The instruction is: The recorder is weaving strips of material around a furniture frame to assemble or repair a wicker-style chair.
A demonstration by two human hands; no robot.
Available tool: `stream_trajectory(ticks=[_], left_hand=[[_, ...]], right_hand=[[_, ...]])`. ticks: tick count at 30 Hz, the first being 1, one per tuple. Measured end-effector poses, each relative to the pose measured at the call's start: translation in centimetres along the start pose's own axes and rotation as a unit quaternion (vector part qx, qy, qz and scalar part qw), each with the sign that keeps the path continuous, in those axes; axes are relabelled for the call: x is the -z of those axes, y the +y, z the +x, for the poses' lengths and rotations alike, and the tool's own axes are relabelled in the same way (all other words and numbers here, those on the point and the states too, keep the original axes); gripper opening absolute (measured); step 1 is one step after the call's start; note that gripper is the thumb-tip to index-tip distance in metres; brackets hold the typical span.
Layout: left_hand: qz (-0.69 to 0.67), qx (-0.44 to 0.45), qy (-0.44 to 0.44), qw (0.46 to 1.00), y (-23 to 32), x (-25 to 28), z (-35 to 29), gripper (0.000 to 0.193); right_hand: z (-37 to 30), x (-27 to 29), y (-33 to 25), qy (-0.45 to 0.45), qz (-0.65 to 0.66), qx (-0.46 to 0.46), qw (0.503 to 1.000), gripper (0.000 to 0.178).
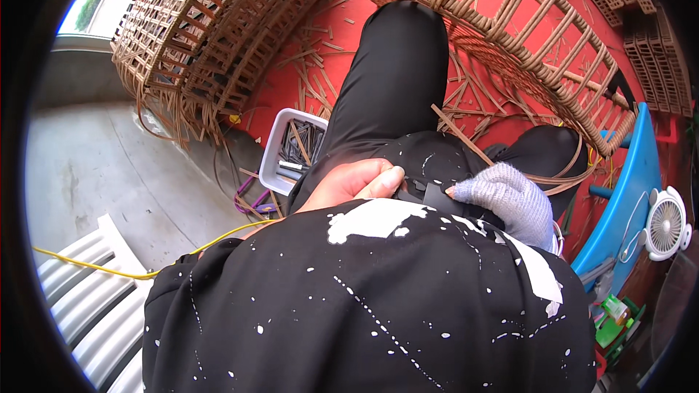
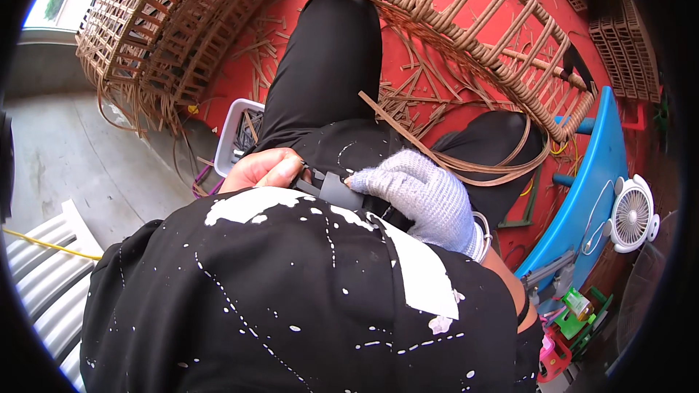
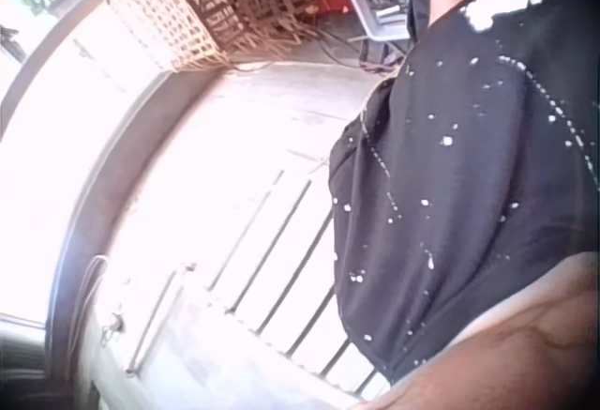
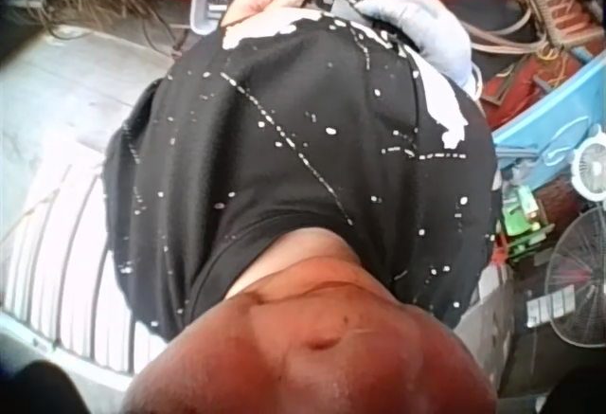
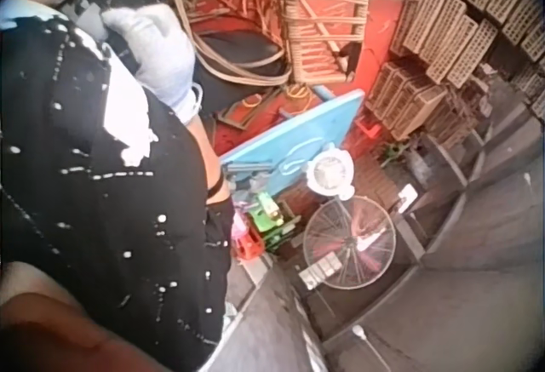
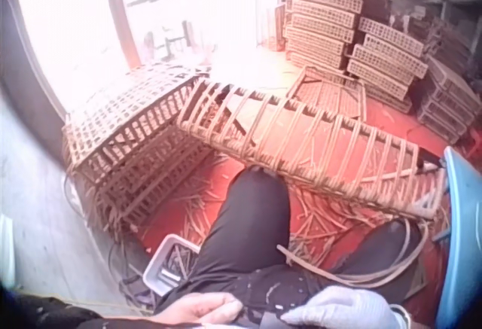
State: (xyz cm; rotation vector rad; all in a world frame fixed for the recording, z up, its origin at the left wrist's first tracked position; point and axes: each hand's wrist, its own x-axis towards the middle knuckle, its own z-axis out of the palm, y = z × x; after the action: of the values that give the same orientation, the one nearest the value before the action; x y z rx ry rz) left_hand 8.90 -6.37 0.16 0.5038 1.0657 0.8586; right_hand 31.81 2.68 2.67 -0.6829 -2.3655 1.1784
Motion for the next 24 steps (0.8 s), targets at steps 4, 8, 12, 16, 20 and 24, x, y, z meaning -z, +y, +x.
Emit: stream_trajectory(ticks=[4, 8, 12, 16, 20, 24], left_hand=[[0.014, 0.031, 0.028, 0.999, 0.2, -0.6, 0.3, 0.025], [0.022, 0.033, 0.01, 0.999, 0.4, -0.6, 0.4, 0.026], [0.064, -0.009, -0.014, 0.998, -0.2, -0.2, 0.8, 0.036], [0.146, 0.009, 0.051, 0.988, 0.0, -0.9, 1.0, 0.045], [0.126, 0.042, 0.058, 0.989, -0.4, -0.5, 1.7, 0.043], [0.133, 0.021, 0.023, 0.991, -1.4, 0.0, 2.2, 0.043]], right_hand=[[0.0, -0.2, 0.2, -0.011, -0.014, -0.005, 1.0, 0.042], [-0.3, -0.4, 0.3, 0.0, -0.01, -0.005, 1.0, 0.041], [-0.1, -0.6, 0.3, 0.002, -0.008, -0.009, 1.0, 0.041], [0.2, -0.3, 0.4, -0.026, 0.042, -0.064, 0.997, 0.041], [-0.3, -1.4, 1.4, -0.022, 0.202, -0.228, 0.952, 0.036], [-0.6, -1.1, 1.2, -0.028, 0.154, -0.239, 0.958, 0.035]])
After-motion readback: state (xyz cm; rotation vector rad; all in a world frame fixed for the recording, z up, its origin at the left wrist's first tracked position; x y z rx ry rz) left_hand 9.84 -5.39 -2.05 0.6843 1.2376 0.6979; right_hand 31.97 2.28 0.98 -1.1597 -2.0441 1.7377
